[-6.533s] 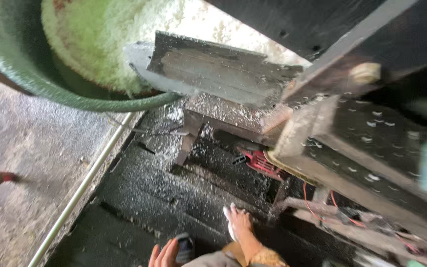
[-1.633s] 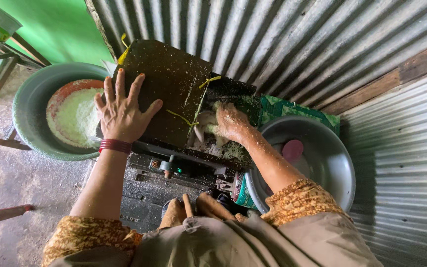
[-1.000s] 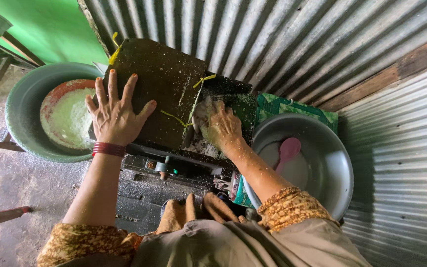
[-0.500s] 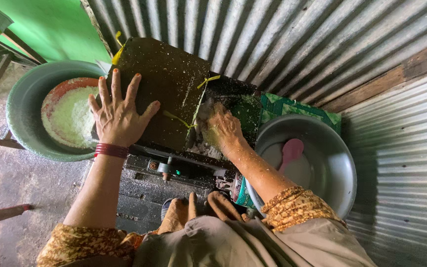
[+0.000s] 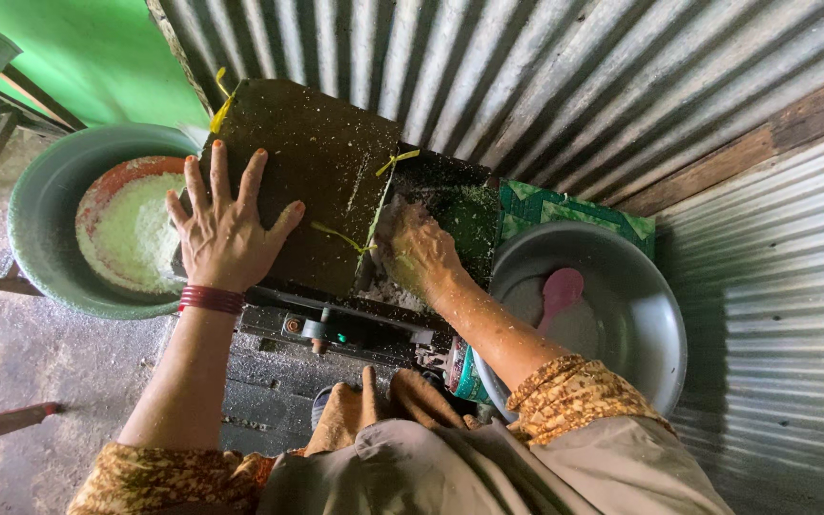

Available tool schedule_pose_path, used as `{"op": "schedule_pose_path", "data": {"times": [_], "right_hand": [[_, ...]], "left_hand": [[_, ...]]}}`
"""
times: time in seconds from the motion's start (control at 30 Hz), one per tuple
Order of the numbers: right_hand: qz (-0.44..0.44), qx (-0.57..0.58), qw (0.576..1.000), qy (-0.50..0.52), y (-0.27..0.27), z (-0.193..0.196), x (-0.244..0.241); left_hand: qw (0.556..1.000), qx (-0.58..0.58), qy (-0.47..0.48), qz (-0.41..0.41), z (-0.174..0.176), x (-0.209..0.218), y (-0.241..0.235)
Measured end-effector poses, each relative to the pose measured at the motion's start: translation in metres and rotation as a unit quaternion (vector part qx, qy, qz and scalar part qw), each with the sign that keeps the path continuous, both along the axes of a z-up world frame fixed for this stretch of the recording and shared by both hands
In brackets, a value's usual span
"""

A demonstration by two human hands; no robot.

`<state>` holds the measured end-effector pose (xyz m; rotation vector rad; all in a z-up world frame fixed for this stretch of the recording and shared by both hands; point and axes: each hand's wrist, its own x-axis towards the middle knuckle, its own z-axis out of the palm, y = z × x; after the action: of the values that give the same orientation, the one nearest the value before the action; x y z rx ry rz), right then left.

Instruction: The person grates white vegetable slices by hand against a manual grater, collecting the grated material into a green basin. The person repeatedly picks up slices from a metal bowl and grates them until the bowl is empty.

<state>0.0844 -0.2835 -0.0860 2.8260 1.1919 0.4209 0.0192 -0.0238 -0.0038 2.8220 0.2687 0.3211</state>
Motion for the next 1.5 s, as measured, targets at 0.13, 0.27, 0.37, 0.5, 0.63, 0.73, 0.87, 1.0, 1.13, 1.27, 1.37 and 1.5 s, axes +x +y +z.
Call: {"op": "schedule_pose_path", "data": {"times": [0.13, 0.27, 0.37, 0.5, 0.63, 0.73, 0.87, 1.0, 1.13, 1.27, 1.37, 1.5], "right_hand": [[-0.036, -0.013, 0.995, 0.093, 0.006, 0.009, 0.000], [-0.008, -0.036, 0.998, 0.051, 0.005, 0.012, -0.007], [-0.012, -0.011, 0.998, 0.066, 0.003, 0.003, -0.009], [0.056, -0.207, 0.976, 0.020, 0.006, -0.011, -0.002], [-0.078, -0.027, 0.972, 0.220, 0.000, -0.001, -0.008], [-0.179, 0.002, 0.926, 0.332, -0.005, 0.024, -0.011], [-0.127, 0.053, 0.952, 0.274, -0.009, 0.036, -0.025], [-0.067, 0.001, 0.968, 0.244, 0.002, 0.030, -0.023], [-0.102, 0.036, 0.937, 0.331, 0.002, 0.015, -0.019], [-0.019, 0.005, 0.980, 0.197, -0.001, -0.004, -0.013], [0.022, -0.055, 0.995, 0.086, -0.002, -0.012, -0.011], [-0.091, 0.011, 0.950, 0.299, -0.011, 0.005, 0.011]], "left_hand": [[1.000, 0.003, 0.001, -0.002, 0.000, 0.001, 0.001], [1.000, 0.010, 0.001, -0.003, 0.000, 0.001, 0.001], [1.000, 0.013, 0.004, -0.003, 0.000, 0.001, 0.001], [1.000, 0.007, 0.008, 0.003, -0.001, 0.002, 0.002], [1.000, 0.002, -0.003, -0.001, -0.002, -0.001, 0.002], [1.000, 0.006, -0.002, 0.009, 0.001, 0.003, 0.001], [1.000, 0.011, 0.001, 0.008, -0.003, -0.001, 0.000], [1.000, 0.012, -0.002, 0.007, 0.000, 0.002, -0.001], [1.000, 0.016, -0.004, 0.008, 0.002, 0.002, -0.001], [1.000, 0.011, -0.006, 0.006, 0.002, 0.001, 0.000], [1.000, 0.009, -0.003, 0.005, 0.002, 0.001, 0.001], [1.000, 0.010, -0.011, 0.000, 0.003, 0.001, 0.001]]}}
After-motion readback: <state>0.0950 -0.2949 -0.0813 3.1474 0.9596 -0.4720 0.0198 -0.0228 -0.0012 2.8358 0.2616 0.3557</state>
